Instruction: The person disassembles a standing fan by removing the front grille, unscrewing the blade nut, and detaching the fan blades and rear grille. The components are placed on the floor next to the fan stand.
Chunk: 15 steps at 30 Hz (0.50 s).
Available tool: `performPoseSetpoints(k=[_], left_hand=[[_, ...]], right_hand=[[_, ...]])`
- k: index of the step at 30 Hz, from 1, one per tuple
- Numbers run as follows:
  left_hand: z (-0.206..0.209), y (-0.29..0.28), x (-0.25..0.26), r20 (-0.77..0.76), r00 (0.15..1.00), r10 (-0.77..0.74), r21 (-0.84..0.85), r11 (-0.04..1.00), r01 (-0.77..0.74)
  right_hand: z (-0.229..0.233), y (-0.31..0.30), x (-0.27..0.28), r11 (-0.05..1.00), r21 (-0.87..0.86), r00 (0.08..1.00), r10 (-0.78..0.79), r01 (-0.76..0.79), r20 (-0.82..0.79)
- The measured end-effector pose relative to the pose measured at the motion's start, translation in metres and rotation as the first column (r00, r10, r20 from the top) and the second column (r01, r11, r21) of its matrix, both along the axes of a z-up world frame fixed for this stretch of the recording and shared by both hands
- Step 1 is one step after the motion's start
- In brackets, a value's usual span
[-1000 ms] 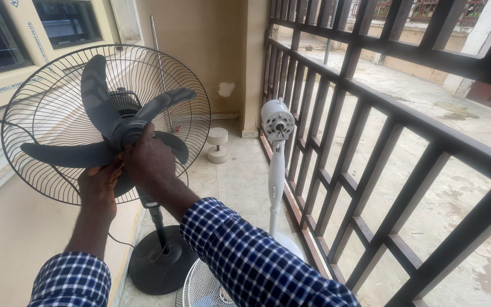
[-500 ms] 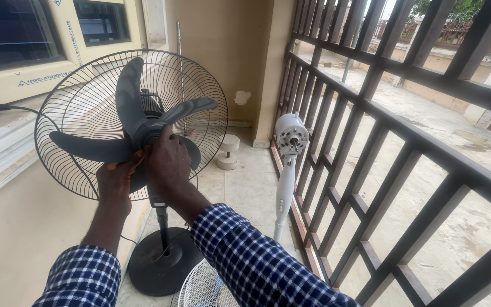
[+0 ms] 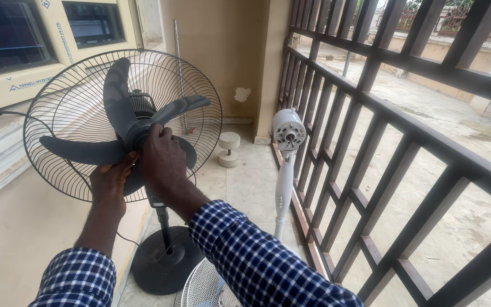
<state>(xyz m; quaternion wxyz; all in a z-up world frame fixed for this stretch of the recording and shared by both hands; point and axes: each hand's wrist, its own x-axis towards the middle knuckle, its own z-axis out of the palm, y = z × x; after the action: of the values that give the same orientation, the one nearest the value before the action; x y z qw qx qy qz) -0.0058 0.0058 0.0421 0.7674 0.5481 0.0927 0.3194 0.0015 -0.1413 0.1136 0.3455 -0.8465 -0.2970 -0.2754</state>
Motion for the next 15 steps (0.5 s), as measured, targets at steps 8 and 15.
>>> performPoseSetpoints(k=[8, 15], left_hand=[[0.011, 0.000, -0.001, -0.109, 0.994, 0.027, 0.015, 1.000, -0.025], [-0.014, 0.018, 0.016, 0.031, 0.998, -0.057, 0.006, 0.998, 0.057]], right_hand=[[-0.006, 0.018, 0.018, 0.971, 0.233, 0.872, 0.064, 0.058, -0.486], [0.011, 0.009, -0.016, 0.994, 0.084, 0.961, -0.041, 0.066, -0.274]])
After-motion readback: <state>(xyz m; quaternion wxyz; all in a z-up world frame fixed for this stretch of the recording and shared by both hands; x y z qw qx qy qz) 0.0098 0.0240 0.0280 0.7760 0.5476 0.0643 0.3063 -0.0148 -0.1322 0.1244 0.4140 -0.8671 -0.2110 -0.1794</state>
